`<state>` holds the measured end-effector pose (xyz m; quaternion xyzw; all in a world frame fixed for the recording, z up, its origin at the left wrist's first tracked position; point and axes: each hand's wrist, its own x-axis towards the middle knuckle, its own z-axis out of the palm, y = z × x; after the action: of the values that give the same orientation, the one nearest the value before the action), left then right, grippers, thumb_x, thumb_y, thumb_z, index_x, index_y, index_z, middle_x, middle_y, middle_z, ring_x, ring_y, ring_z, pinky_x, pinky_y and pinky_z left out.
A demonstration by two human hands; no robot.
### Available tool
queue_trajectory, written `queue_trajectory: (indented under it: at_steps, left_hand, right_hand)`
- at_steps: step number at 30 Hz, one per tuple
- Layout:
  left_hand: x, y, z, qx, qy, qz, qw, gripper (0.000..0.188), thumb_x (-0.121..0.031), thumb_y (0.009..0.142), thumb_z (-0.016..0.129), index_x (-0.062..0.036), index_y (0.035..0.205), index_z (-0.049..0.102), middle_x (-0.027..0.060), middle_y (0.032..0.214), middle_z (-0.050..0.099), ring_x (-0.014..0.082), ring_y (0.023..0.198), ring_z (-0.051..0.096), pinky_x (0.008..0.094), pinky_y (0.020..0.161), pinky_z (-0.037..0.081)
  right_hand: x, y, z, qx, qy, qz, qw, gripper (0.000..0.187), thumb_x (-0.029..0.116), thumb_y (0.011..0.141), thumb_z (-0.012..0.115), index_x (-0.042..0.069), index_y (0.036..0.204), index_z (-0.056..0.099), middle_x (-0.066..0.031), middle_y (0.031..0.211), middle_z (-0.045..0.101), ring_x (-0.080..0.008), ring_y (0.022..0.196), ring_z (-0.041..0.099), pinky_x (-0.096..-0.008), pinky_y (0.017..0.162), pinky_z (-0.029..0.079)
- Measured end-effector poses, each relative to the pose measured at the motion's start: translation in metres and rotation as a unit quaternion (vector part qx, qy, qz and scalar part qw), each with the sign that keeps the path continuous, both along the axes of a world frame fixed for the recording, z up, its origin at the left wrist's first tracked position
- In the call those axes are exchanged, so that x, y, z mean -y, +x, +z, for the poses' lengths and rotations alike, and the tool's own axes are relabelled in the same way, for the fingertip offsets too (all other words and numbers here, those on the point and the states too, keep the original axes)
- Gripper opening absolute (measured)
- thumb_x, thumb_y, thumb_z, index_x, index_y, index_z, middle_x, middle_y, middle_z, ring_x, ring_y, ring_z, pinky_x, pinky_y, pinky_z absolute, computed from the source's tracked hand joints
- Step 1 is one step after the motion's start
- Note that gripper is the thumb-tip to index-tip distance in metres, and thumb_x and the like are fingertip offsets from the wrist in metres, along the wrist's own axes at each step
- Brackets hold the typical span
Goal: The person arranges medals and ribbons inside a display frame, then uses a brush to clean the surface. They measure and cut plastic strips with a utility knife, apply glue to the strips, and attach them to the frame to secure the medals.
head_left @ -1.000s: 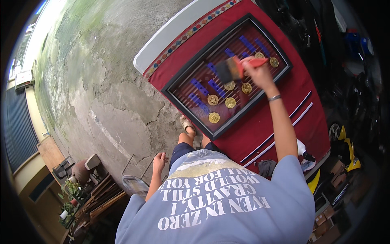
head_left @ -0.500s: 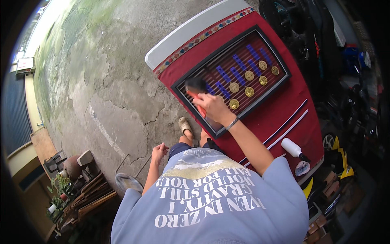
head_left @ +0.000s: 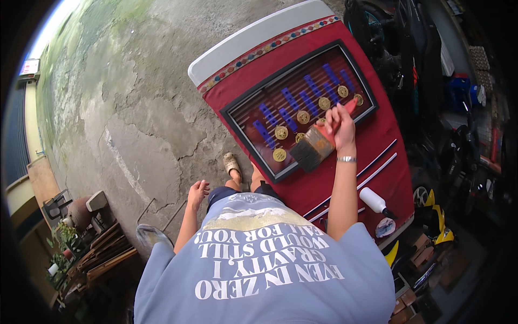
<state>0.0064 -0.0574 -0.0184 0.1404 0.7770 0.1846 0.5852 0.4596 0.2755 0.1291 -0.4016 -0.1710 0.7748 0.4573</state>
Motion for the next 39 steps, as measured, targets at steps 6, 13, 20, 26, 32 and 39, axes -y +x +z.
queue_trajectory:
  at_steps: [6,13,20,26,32,39]
  left_hand:
    - [0.034,0.000,0.023,-0.025,-0.015,0.035,0.999,0.039,-0.039,0.103,0.052,-0.0043,0.109,0.069,0.0030,0.087,0.069,0.0107,0.069,0.061,0.0265,0.061,0.046]
    - [0.116,0.017,0.026,-0.035,-0.069,0.094,0.993,0.039,-0.041,0.102,0.055,-0.0042,0.106,0.069,0.0056,0.087,0.070,0.0123,0.067,0.062,0.0271,0.060,0.046]
    - [0.083,0.016,0.001,-0.068,-0.064,-0.128,0.987,0.039,-0.040,0.102,0.054,-0.0045,0.106,0.071,0.0046,0.086,0.070,0.0113,0.077,0.062,0.0282,0.068,0.047]
    - [-0.018,0.019,0.037,-0.040,0.009,-0.050,0.998,0.038,-0.039,0.105,0.051,-0.0067,0.119,0.066,0.0009,0.096,0.068,0.0101,0.080,0.062,0.0265,0.069,0.047]
    - [-0.047,0.019,0.030,-0.021,0.019,-0.089,0.996,0.037,-0.038,0.105,0.050,-0.0065,0.119,0.065,0.0016,0.096,0.069,0.0107,0.078,0.063,0.0265,0.069,0.047]
    - [-0.010,0.015,0.012,-0.013,-0.051,-0.090,0.995,0.039,-0.039,0.103,0.052,-0.0055,0.117,0.067,0.0037,0.096,0.070,0.0131,0.078,0.064,0.0290,0.069,0.048]
  right_hand:
    - [-0.097,-0.036,-0.114,-0.235,0.018,0.078,0.969,0.043,0.038,0.110,0.036,0.010,0.078,0.046,-0.0222,0.122,0.064,-0.0091,0.048,0.050,-0.0403,0.084,0.059]
    - [-0.046,-0.018,-0.078,-0.193,0.048,0.048,0.979,0.046,0.043,0.109,0.034,0.009,0.083,0.049,-0.0221,0.120,0.065,-0.0077,0.042,0.050,-0.0417,0.076,0.064]
    - [-0.033,0.042,-0.038,0.053,0.032,-0.137,0.989,0.044,0.041,0.107,0.042,0.003,0.099,0.061,-0.0164,0.107,0.066,-0.0246,0.101,0.062,-0.0424,0.096,0.050]
    - [-0.074,0.026,-0.023,0.664,0.391,-0.095,0.630,0.029,0.029,0.101,0.058,0.010,0.122,0.066,-0.0208,0.125,0.060,-0.0347,0.113,0.059,-0.0419,0.096,0.050]
    - [0.008,-0.081,-0.062,0.668,0.495,0.154,0.534,0.016,0.020,0.091,0.067,0.008,0.101,0.066,-0.0286,0.134,0.056,-0.0420,0.125,0.056,-0.0449,0.103,0.050]
    - [0.125,-0.080,0.029,0.375,0.275,0.277,0.841,0.020,0.022,0.096,0.064,0.002,0.099,0.068,-0.0154,0.104,0.073,-0.0265,0.092,0.071,-0.0341,0.082,0.054]
